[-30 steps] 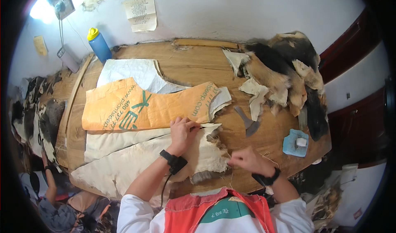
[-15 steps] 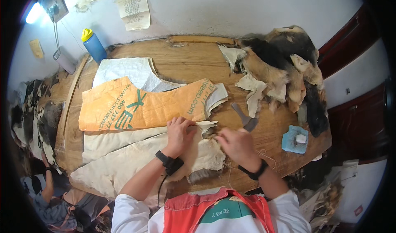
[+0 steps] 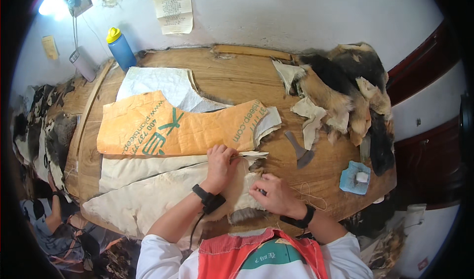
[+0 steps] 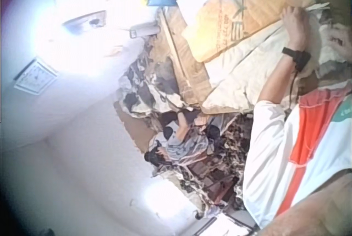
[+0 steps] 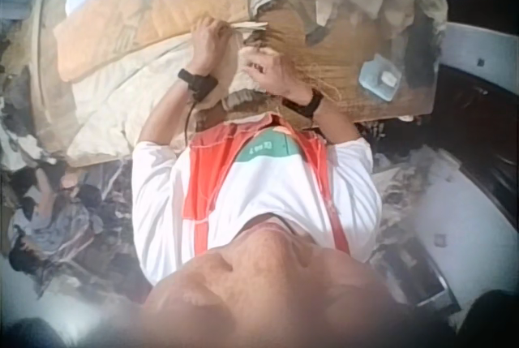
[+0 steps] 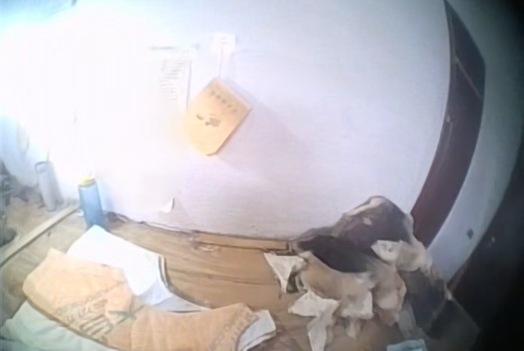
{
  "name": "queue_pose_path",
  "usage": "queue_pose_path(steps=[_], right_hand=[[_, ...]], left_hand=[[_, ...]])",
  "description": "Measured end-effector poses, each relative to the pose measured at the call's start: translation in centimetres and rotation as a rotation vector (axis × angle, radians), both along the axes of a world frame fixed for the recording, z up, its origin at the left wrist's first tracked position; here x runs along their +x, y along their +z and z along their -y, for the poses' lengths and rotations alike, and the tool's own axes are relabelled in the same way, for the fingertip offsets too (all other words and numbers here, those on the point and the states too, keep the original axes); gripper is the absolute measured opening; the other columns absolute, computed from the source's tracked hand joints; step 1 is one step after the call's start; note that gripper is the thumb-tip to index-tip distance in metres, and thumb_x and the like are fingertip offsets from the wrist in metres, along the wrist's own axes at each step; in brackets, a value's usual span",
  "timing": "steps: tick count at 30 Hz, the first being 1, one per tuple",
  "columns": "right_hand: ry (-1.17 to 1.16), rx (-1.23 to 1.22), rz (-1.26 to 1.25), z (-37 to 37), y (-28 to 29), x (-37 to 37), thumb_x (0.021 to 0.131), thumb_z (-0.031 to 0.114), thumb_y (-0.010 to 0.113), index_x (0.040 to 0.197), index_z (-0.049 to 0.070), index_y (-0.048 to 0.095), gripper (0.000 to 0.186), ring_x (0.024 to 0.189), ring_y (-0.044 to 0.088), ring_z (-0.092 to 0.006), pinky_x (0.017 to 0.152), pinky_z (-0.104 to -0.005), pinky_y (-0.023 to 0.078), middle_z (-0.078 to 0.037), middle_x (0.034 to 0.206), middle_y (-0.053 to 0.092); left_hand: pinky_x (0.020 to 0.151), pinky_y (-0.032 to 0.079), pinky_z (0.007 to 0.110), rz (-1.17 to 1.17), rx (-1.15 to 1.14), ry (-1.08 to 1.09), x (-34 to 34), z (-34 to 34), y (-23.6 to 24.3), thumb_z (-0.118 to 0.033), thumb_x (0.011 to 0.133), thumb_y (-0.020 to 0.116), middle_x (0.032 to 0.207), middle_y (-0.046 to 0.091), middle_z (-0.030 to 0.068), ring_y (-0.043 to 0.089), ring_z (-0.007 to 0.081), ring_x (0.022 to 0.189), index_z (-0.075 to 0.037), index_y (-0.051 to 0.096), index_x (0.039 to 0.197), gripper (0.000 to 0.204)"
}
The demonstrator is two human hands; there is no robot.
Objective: Marking and cutting pieces from animal hides using templates and a knife.
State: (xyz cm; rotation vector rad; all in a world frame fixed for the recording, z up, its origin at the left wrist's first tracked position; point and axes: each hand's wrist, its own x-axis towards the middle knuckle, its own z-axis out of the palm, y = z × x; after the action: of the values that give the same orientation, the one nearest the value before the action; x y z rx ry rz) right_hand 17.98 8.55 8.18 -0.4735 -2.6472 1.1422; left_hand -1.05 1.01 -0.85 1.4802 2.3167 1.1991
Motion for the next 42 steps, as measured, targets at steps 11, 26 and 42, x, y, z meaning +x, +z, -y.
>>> queue_pose_path(steps=[11, 26, 42], right_hand=[[0.278, -0.607, 0.208, 0.7, 4.1, 1.1, 0.091, 0.016, 0.063, 0.088, 0.002, 0.064, 0.015, 0.061, 0.062, -0.0217, 0.059, -0.0366, 0.047, -0.013, 0.069, 0.062], [0.642, -0.374, 0.106, 0.8, 8.0, 1.0, 0.086, 0.027, 0.065, 0.08, 0.005, 0.061, 0.023, 0.064, 0.062, -0.0395, 0.058, -0.0464, 0.048, -0.017, 0.066, 0.061], [-0.418, 0.4, 0.316, -9.2, 4.0, 12.8, 0.085, 0.026, 0.073, 0.107, 0.004, 0.067, 0.032, 0.066, 0.066, -0.0269, 0.058, -0.0356, 0.048, -0.016, 0.081, 0.069]], left_hand=[[0.082, 0.036, 0.038, -0.06, -0.083, 0.027, 0.4, -0.3, 1.5, -0.014, 0.074, 0.076, 0.078, 0.063, 0.0017, 0.058, 0.0233, 0.085, -0.014, 0.071, 0.086, 0.013], [0.083, 0.038, 0.039, -0.052, -0.074, 0.026, 0.1, -0.4, 1.1, -0.017, 0.075, 0.077, 0.079, 0.064, 0.0027, 0.058, 0.0247, 0.085, -0.014, 0.074, 0.085, 0.01], [0.083, 0.037, 0.039, -0.055, -0.062, 0.031, 0.1, -0.4, 1.0, -0.013, 0.076, 0.073, 0.078, 0.064, 0.0028, 0.058, 0.0241, 0.084, -0.014, 0.074, 0.083, 0.008]])
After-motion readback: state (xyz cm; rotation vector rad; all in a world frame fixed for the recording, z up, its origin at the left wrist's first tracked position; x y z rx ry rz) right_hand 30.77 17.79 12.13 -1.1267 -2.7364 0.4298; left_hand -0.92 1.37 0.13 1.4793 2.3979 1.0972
